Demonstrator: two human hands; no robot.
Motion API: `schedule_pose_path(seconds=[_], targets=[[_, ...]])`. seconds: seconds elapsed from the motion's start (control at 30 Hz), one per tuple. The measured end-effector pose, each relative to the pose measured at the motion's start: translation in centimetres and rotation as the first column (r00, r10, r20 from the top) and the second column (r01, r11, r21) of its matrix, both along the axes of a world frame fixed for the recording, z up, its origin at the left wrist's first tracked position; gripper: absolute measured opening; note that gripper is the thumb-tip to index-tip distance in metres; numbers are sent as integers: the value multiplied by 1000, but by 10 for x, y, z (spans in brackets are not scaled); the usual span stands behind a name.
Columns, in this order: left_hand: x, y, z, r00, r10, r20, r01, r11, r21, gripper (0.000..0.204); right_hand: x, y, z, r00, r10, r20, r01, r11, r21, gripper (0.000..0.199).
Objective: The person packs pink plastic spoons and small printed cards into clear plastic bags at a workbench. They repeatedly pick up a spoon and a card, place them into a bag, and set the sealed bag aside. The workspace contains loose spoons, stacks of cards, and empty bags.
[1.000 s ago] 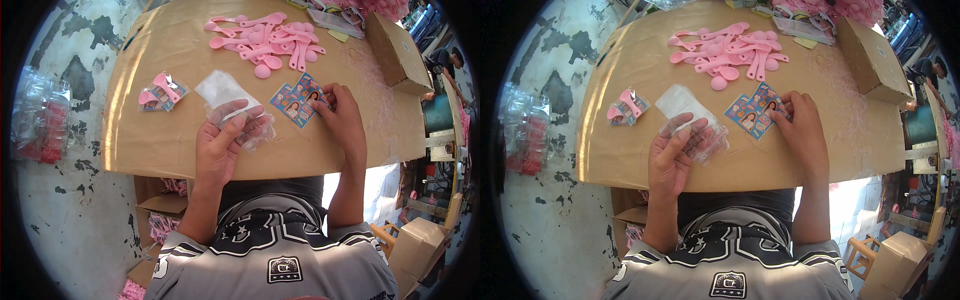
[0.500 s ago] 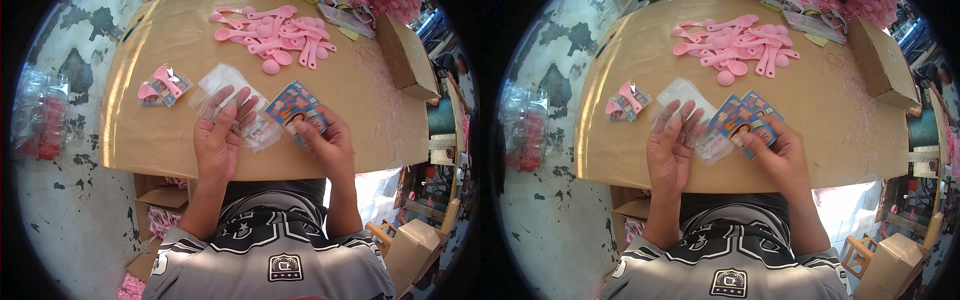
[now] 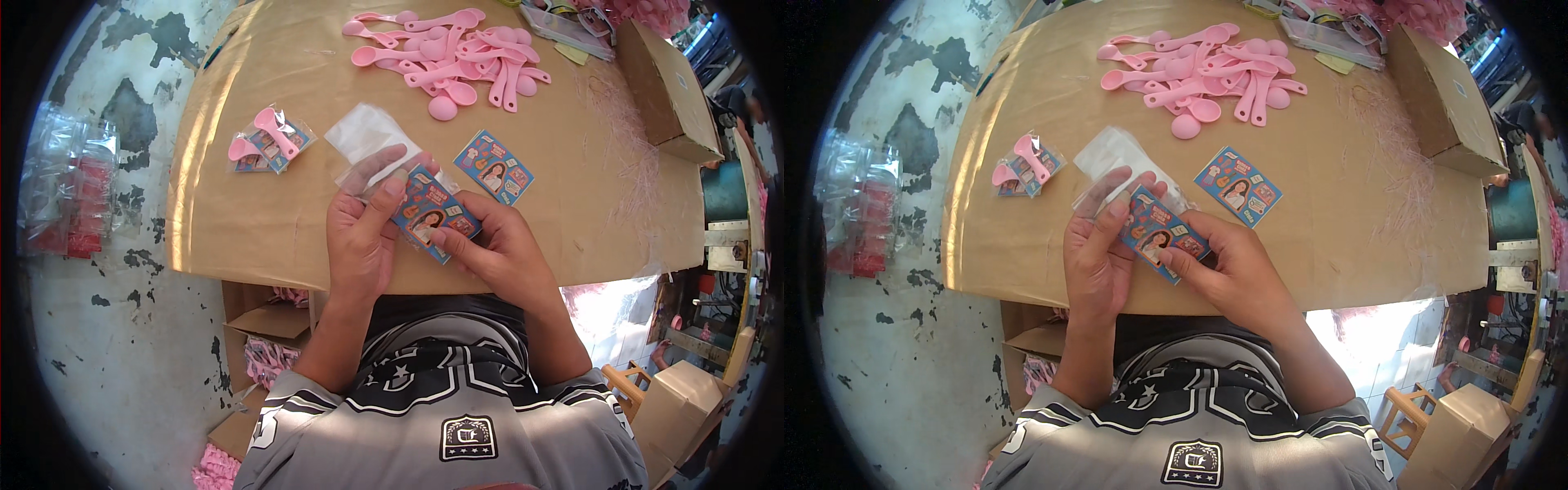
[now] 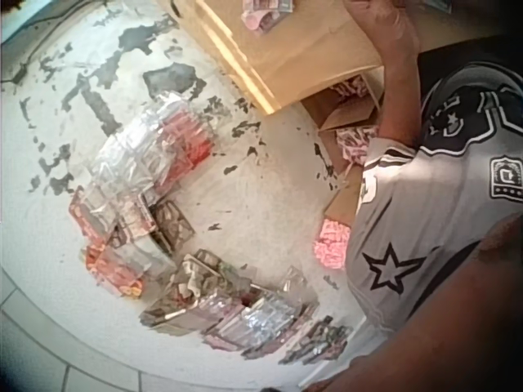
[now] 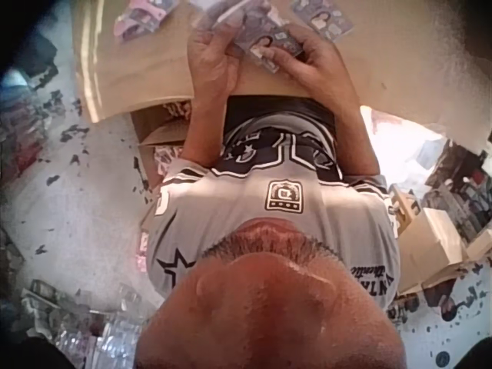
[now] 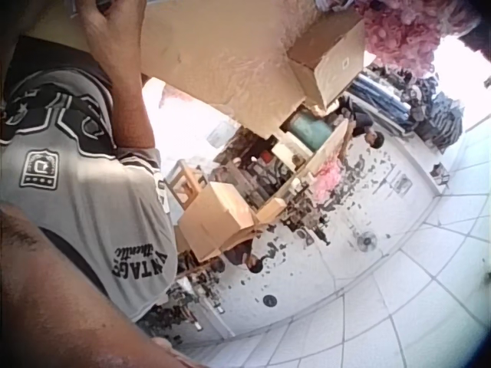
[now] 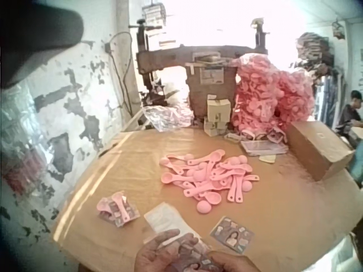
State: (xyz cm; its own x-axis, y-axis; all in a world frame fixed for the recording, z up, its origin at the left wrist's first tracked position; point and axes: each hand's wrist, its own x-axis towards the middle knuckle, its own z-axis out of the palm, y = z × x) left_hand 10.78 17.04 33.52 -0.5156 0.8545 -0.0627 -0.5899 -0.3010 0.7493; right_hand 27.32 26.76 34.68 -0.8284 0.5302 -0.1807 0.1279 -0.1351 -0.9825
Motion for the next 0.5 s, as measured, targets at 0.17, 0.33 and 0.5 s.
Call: schedule_pose_path(seconds=[0.17,0.33,0.5], targets=[[0,-2,-8,993,-89,-74,88,996,-18,43,3,3,6,976,-164,-141,138,974,-179,19],[4,-3,-12,992,-66,-111,66,998,-4,42,4,7,-1,939,-270,-214,237,957,-168,18],[20,-4,-6,984,-86,-158,78,995,-57,46,-12,-6,-2,886,-355,-298,341,935,-99,19]])
